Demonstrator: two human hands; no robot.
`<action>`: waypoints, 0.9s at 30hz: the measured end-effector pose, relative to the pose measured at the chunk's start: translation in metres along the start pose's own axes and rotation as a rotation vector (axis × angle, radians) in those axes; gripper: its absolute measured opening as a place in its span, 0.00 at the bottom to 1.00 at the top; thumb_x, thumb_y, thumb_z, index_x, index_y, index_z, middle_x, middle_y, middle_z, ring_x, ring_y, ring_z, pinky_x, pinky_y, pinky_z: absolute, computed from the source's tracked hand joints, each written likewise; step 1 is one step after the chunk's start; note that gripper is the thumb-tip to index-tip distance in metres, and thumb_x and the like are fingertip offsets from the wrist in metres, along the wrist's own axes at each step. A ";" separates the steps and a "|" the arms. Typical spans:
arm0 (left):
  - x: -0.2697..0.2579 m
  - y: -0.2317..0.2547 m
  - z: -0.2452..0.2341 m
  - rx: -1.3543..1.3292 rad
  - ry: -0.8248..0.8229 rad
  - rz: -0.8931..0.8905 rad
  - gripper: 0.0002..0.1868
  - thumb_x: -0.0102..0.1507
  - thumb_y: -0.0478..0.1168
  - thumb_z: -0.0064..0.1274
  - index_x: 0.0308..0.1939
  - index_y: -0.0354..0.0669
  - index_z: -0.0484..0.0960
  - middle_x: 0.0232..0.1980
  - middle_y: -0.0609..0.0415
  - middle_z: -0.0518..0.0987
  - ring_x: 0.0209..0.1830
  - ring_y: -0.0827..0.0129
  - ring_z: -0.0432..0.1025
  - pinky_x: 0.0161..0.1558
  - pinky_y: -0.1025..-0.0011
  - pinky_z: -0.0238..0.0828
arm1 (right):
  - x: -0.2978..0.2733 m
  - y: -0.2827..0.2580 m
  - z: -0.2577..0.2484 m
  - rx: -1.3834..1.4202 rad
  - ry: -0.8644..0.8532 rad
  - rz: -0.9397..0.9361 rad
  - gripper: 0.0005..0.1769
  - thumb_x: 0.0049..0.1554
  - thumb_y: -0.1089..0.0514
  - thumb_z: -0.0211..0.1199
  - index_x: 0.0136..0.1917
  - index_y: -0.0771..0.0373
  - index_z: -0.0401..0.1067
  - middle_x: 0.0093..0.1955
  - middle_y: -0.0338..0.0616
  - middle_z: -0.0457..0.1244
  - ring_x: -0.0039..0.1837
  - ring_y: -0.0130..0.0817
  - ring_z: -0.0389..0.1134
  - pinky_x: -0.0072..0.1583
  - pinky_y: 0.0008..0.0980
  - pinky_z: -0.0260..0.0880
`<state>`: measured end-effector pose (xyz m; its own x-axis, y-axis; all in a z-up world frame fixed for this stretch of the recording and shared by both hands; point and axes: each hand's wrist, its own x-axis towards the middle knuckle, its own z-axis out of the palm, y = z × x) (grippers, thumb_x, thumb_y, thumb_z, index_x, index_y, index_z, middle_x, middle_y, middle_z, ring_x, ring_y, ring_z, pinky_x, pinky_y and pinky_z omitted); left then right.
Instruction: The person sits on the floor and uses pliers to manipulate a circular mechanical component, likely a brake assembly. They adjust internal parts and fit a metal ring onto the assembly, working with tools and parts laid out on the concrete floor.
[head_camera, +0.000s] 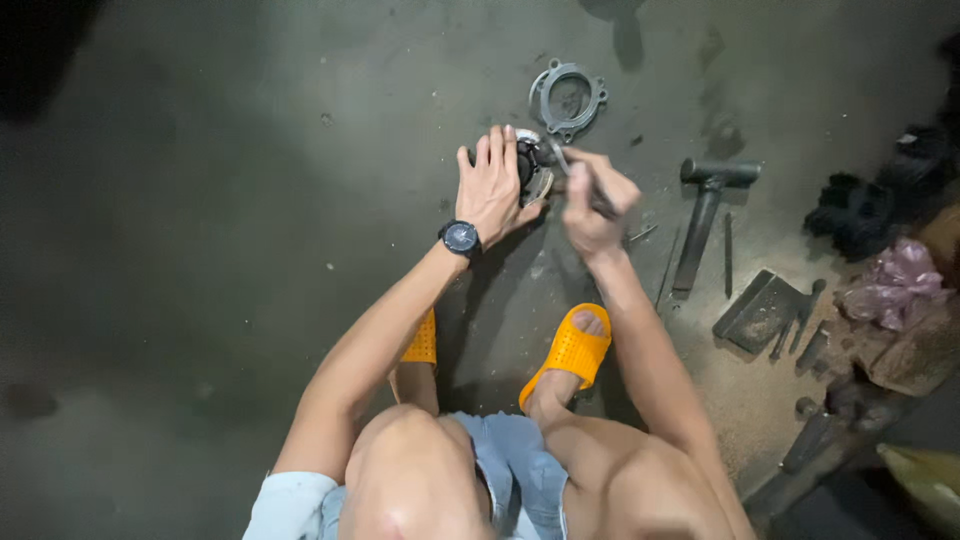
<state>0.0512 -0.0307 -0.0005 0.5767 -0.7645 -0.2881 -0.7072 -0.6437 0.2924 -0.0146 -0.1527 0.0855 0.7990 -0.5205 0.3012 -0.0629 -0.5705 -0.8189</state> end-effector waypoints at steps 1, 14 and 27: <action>0.000 0.001 0.000 0.002 0.007 0.005 0.62 0.48 0.66 0.63 0.69 0.25 0.52 0.68 0.34 0.58 0.65 0.52 0.57 0.63 0.44 0.52 | -0.008 0.018 0.002 -0.003 0.006 -0.005 0.12 0.60 0.66 0.51 0.43 0.67 0.76 0.31 0.53 0.65 0.32 0.44 0.69 0.34 0.34 0.64; -0.015 -0.046 -0.006 -0.123 0.040 0.117 0.56 0.44 0.60 0.69 0.66 0.33 0.60 0.60 0.44 0.64 0.60 0.56 0.61 0.59 0.52 0.56 | 0.007 0.088 -0.053 -0.550 -0.323 0.604 0.20 0.56 0.51 0.66 0.46 0.74 0.72 0.38 0.66 0.66 0.44 0.59 0.70 0.42 0.50 0.68; -0.057 -0.031 0.039 -0.373 0.272 0.109 0.33 0.61 0.54 0.56 0.58 0.30 0.69 0.47 0.46 0.69 0.46 0.58 0.66 0.50 0.59 0.61 | 0.024 0.188 0.003 -0.027 -0.056 0.615 0.10 0.50 0.58 0.72 0.43 0.64 0.77 0.35 0.51 0.67 0.39 0.31 0.67 0.39 0.34 0.67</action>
<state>0.0241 0.0337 -0.0291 0.6285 -0.7778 -0.0030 -0.6033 -0.4900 0.6293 -0.0051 -0.2702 -0.0628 0.6416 -0.7255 -0.2491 -0.5369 -0.1929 -0.8213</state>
